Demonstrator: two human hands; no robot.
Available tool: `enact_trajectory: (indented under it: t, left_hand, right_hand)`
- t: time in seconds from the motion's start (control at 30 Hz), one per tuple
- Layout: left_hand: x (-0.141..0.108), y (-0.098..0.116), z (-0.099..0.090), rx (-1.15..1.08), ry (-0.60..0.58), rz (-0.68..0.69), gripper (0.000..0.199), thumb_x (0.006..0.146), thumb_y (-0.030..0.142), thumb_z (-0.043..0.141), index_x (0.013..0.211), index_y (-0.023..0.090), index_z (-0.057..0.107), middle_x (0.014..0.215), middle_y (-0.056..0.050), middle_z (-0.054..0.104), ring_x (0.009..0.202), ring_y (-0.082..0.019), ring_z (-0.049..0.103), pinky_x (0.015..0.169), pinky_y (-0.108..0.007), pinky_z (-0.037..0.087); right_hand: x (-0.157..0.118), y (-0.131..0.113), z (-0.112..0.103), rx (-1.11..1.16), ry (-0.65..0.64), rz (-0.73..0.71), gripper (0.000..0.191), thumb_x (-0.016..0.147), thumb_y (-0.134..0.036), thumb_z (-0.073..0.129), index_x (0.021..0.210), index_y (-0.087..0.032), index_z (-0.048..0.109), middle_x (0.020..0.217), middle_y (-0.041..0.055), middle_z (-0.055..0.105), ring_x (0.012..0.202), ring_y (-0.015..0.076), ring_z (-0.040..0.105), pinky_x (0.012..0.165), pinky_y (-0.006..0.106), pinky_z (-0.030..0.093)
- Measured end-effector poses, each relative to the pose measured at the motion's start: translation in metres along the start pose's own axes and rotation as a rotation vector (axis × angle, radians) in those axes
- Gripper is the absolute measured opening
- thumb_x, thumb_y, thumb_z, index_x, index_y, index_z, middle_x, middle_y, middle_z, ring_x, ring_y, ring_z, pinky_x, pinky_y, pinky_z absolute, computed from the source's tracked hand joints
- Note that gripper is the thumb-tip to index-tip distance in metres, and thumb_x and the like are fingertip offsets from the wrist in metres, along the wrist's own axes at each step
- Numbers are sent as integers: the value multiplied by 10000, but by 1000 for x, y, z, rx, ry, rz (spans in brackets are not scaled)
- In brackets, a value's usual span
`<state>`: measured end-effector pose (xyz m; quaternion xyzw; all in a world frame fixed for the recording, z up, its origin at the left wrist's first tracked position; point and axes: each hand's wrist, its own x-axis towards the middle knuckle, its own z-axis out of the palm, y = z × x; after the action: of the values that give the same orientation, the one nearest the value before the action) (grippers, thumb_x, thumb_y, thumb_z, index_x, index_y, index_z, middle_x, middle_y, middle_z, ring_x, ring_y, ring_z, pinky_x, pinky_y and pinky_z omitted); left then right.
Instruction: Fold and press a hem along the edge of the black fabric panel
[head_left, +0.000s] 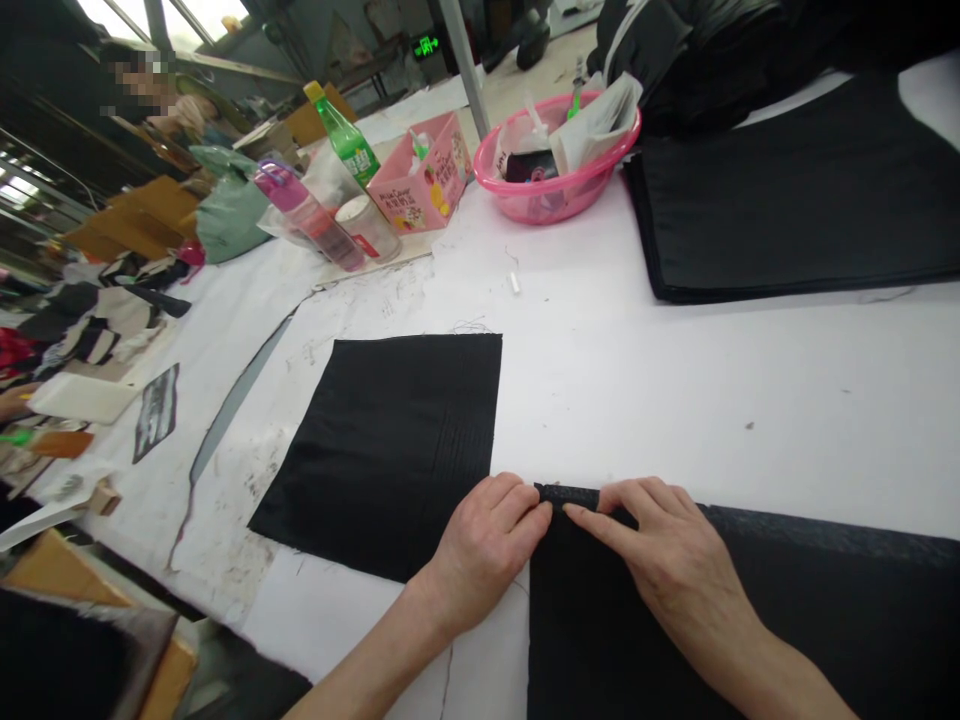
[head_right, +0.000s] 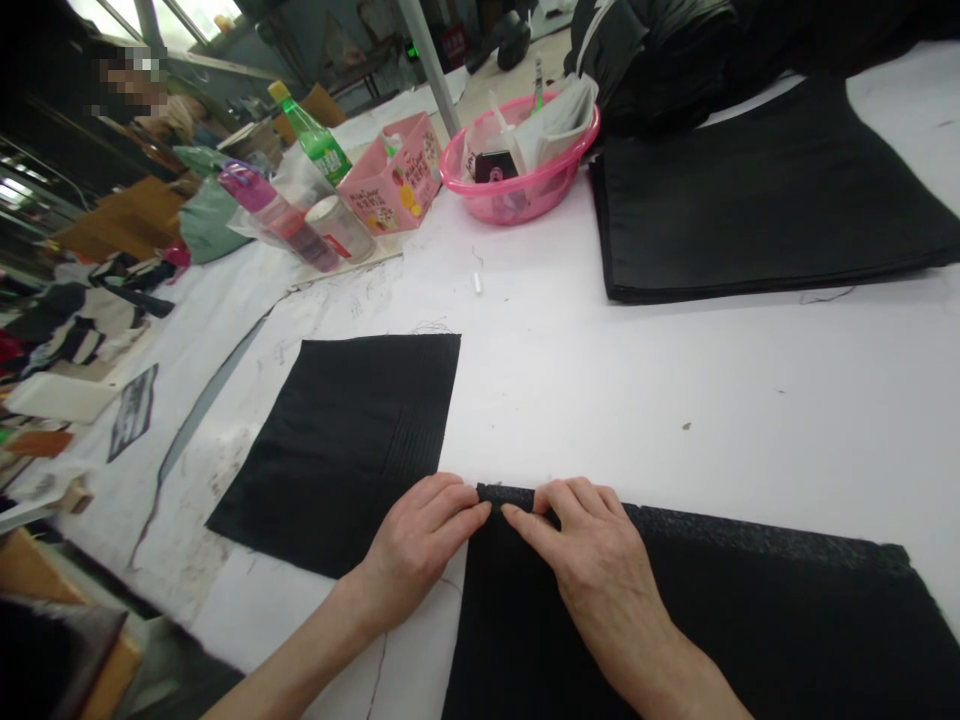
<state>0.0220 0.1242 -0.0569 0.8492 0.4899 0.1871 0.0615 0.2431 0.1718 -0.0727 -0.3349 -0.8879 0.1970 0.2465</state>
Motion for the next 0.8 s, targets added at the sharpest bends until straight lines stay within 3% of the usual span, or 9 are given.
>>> enact_trajectory:
  t: [0.47, 0.8]
  left_hand:
    - [3, 3, -3, 99, -58, 30, 162, 966, 97, 471, 1018, 122, 623, 943, -76, 623, 947, -202, 561, 782, -349, 530]
    - [-9, 11, -8, 195, -95, -30, 190, 954, 100, 501, 1106, 101, 615, 1048, -83, 620, 1041, -227, 543, 858, -373, 510]
  right_hand:
    - [2, -2, 0, -38, 8, -25, 359, 1030, -199, 313, 1134, -242, 654, 893, 47, 541, 822, 188, 485, 724, 338, 343]
    - [3, -5, 0, -63, 24, -46, 328, 1024, -219, 343, 1124, -214, 655, 889, 47, 538, 831, 185, 479, 744, 338, 338]
